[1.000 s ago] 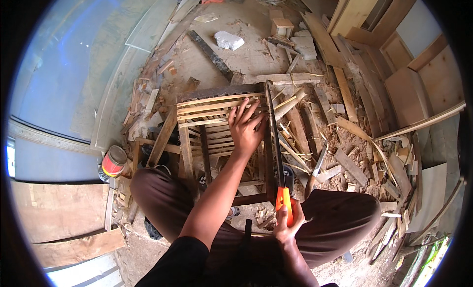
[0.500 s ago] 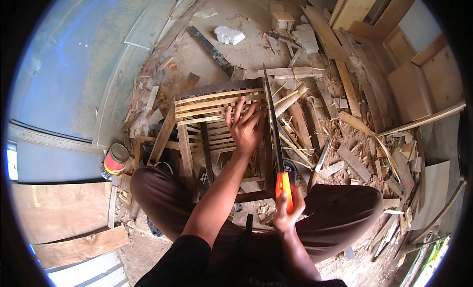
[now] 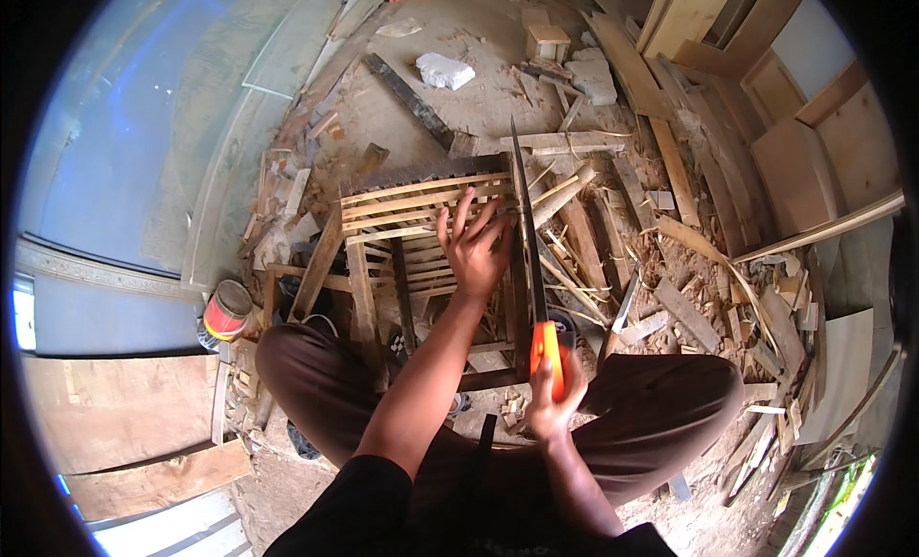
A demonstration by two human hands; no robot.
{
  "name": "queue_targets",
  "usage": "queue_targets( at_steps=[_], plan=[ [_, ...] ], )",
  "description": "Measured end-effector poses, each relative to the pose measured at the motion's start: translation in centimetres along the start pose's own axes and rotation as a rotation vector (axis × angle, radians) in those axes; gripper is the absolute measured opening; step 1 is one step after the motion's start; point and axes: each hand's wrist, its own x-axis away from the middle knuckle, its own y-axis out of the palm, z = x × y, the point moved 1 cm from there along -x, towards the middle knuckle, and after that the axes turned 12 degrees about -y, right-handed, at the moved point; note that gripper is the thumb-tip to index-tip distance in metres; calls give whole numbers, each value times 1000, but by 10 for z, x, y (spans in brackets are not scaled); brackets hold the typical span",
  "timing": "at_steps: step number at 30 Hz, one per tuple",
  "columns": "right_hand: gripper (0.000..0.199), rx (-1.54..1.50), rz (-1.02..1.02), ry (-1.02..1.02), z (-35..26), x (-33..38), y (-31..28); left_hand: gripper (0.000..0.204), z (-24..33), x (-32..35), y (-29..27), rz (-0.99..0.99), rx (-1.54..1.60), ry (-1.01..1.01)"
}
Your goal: The person sits on the floor and dismantles a wooden chair frame using a hammer and a hand saw. They first use the hammer to loosen parts of the frame, then switch to the saw to cut through the wooden slats and frame members, separating the chair into smaller pieces.
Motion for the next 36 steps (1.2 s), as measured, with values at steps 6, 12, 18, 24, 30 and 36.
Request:
queue_targets(
  at_steps=[6, 12, 18, 24, 30, 36],
  plan=[
    [24, -91, -7, 72, 0, 65, -31, 4, -3, 0, -4, 3, 4, 13],
    [27, 13, -29, -11, 8, -1, 0, 4, -3, -2, 0, -27, -22, 1],
    [29, -16, -19, 10, 1, 70, -35, 2, -3, 3, -3, 11, -1, 27],
    [29, -22, 68, 46, 9, -24, 18, 5, -1, 0, -3, -12, -8, 17],
    [32, 13, -93, 20, -3, 90, -47, 2, -8, 5, -4, 27, -6, 16],
    [31, 14, 45, -22, 15, -18, 17, 2, -2, -3, -1, 2, -9, 16]
  ],
)
